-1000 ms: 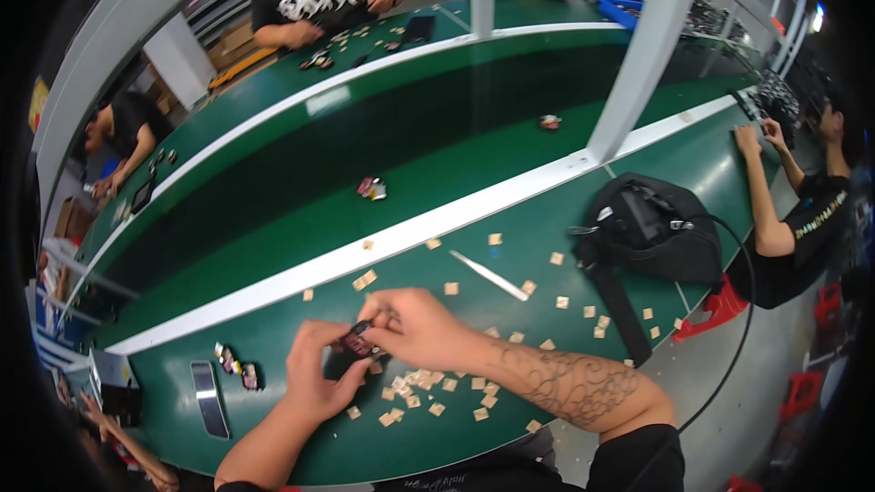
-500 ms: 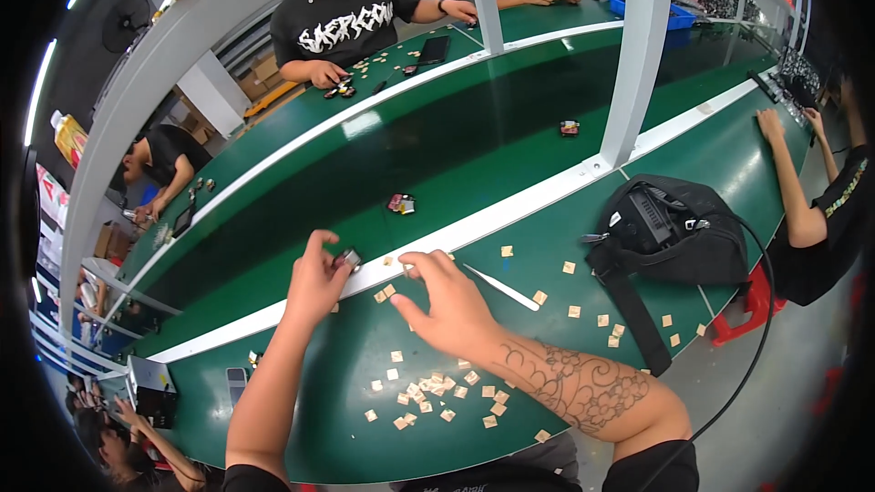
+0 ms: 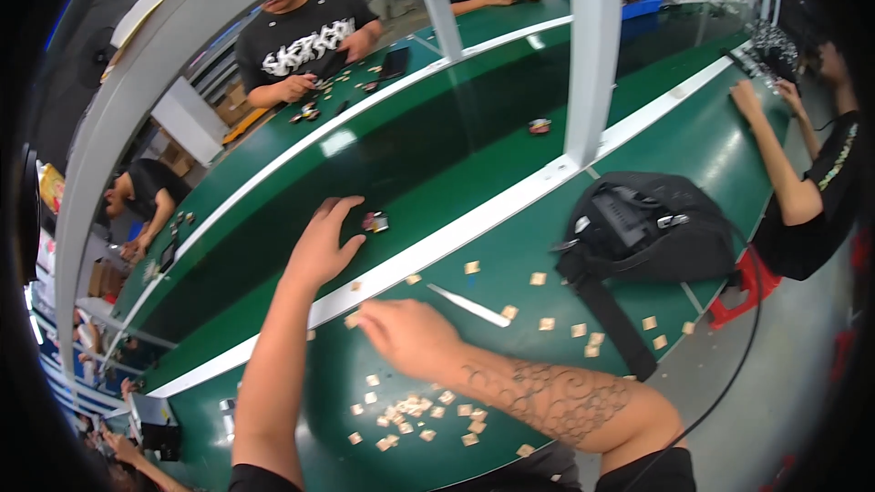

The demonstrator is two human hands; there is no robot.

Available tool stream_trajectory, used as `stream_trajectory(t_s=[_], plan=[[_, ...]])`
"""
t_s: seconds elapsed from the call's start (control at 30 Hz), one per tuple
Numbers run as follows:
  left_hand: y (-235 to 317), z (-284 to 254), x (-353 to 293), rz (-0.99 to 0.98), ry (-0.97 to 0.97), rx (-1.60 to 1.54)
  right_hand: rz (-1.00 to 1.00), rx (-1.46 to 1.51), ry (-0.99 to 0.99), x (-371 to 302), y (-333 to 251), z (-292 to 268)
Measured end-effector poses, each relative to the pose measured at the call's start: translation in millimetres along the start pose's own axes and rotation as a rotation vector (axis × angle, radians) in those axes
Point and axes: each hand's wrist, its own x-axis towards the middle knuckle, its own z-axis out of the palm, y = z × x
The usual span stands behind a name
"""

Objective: The person is assembling small electronic components or microchips onto printed circuit boards or similar sub-assemblies at an industrial workstation.

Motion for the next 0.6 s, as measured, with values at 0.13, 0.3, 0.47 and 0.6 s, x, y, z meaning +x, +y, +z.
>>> stream_trajectory(t_s=[0.13, 0.3, 0.47, 0.6], plan=[[-9.3, 24.8, 14.4, 0.108, -0.060, -0.015, 0.038, 0.088, -0.020, -4.9, -8.1, 0.9], [-1.0, 34.9, 21.8, 0.049, 0.041, -0.107, 0.016, 0.144, 0.088, -4.5, 4.9, 3.5], [11.6, 32.0, 6.7, 0.065, 0.063, 0.179, -0.062, 0.064, 0.124, -0.9, 1.6, 1.0], [25.2, 16.2, -28.9, 0.179, 0.164, 0.201, -0.063, 0.026, 0.138, -0.9, -7.5, -8.5]])
